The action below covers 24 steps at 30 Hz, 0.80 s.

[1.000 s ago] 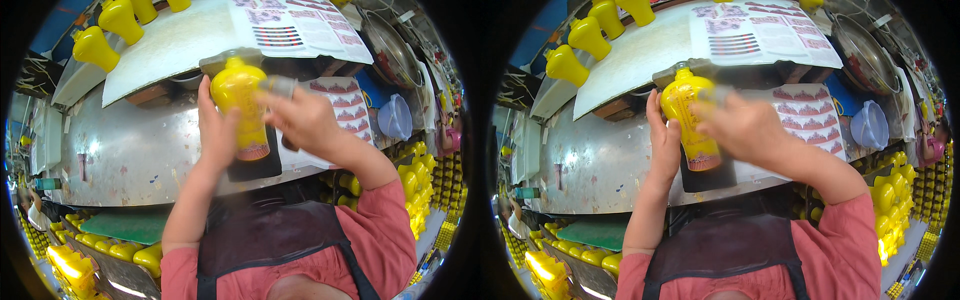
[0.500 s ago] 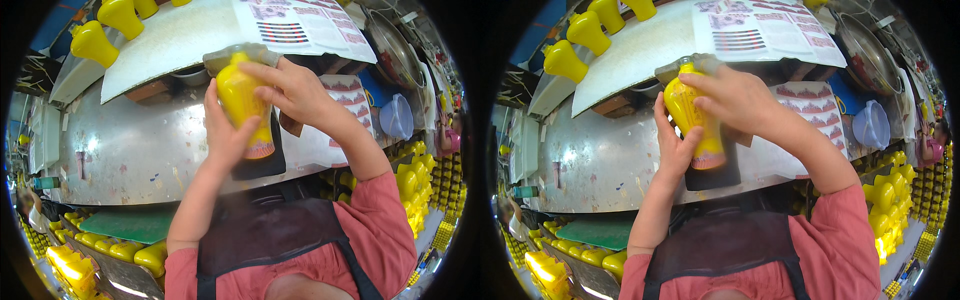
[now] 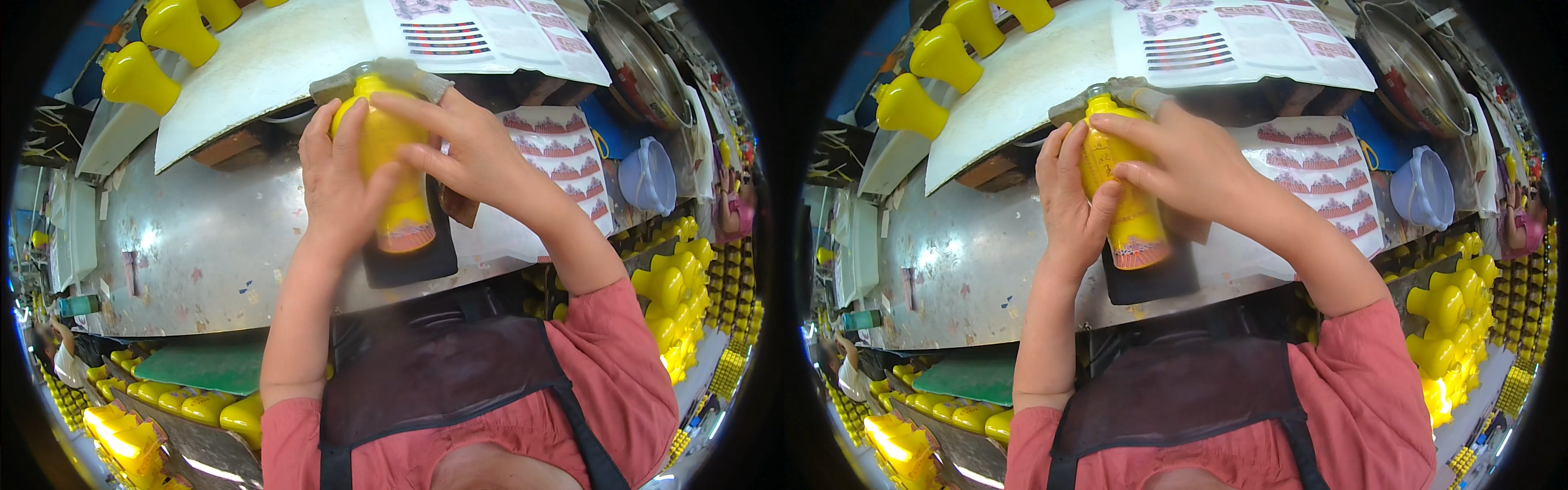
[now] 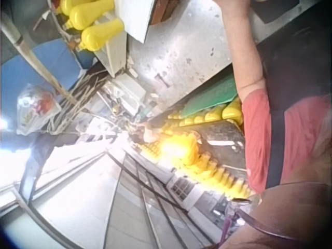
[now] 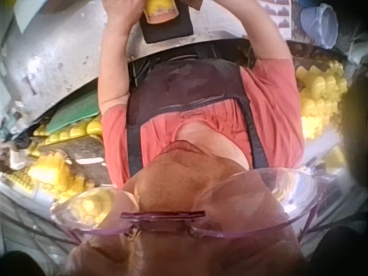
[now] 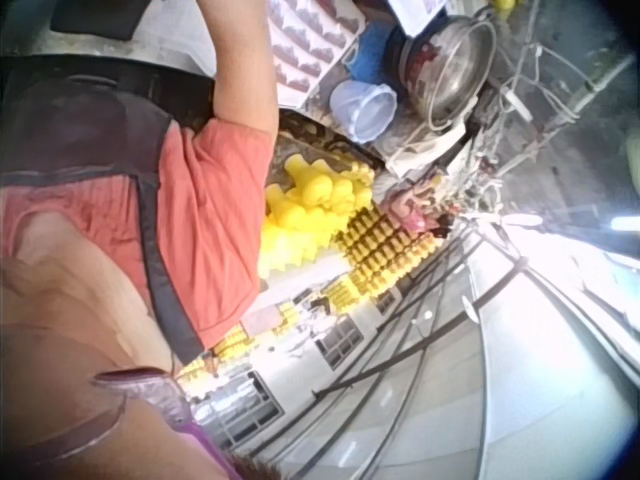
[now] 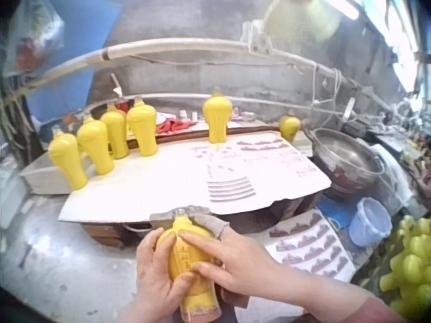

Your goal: The person applies adhesive labels to yellow plastic bottles. They peel a label from a sheet, position it on the bottle, and smooth it down with their fingers. The person repeats this process for multiple bottles, handling them one at a time.

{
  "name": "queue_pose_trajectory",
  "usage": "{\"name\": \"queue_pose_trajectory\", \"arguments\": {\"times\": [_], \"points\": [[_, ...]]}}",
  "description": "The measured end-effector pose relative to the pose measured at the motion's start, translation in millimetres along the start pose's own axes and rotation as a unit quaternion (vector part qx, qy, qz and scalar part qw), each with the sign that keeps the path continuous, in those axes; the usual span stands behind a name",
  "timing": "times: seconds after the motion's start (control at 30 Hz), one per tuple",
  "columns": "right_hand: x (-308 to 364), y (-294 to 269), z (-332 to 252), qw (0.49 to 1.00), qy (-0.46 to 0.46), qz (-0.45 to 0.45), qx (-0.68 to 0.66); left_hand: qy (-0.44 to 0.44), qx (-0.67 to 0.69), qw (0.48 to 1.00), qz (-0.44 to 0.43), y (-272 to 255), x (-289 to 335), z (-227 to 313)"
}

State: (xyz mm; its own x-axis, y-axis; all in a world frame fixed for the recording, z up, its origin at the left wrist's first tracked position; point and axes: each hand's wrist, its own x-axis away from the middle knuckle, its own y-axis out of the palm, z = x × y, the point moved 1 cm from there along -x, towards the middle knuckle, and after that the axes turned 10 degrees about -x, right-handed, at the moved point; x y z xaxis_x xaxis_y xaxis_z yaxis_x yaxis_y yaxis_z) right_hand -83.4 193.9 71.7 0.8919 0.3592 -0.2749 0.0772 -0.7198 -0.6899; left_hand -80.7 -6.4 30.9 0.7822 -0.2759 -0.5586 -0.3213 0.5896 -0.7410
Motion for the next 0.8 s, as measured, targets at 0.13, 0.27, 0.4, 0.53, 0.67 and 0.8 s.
{"name": "queue_pose_trajectory", "arguments": {"times": [0.13, 0.27, 0.4, 0.53, 0.67, 0.8], "points": [[-0.3, -0.6, 3.9, 0.999, -0.03, -0.005, -0.011, 0.005, 0.038, 0.999, 0.008, 6.0, 2.8, -9.5], [15.7, 6.5, 8.7, 0.978, 0.103, 0.015, -0.179, -0.082, 0.213, 0.974, 0.006, 10.6, 20.3, -14.9], [31.4, 20.8, 13.5, 0.977, 0.129, -0.002, -0.17, -0.148, 0.291, 0.944, -0.037, 16.7, 41.3, -11.8], [37.9, 24.2, 16.4, 0.955, 0.136, -0.001, -0.263, -0.183, 0.352, 0.917, -0.048, 20.4, 49.5, -10.9], [37.9, 25.3, 12.1, 0.943, 0.159, 0.009, -0.292, -0.175, 0.405, 0.897, -0.036, 20.1, 49.4, -10.8], [34.5, 28.3, 6.4, 0.971, 0.133, 0.029, -0.196, -0.18, 0.411, 0.893, -0.037, 22.1, 50.3, -8.0]]}}
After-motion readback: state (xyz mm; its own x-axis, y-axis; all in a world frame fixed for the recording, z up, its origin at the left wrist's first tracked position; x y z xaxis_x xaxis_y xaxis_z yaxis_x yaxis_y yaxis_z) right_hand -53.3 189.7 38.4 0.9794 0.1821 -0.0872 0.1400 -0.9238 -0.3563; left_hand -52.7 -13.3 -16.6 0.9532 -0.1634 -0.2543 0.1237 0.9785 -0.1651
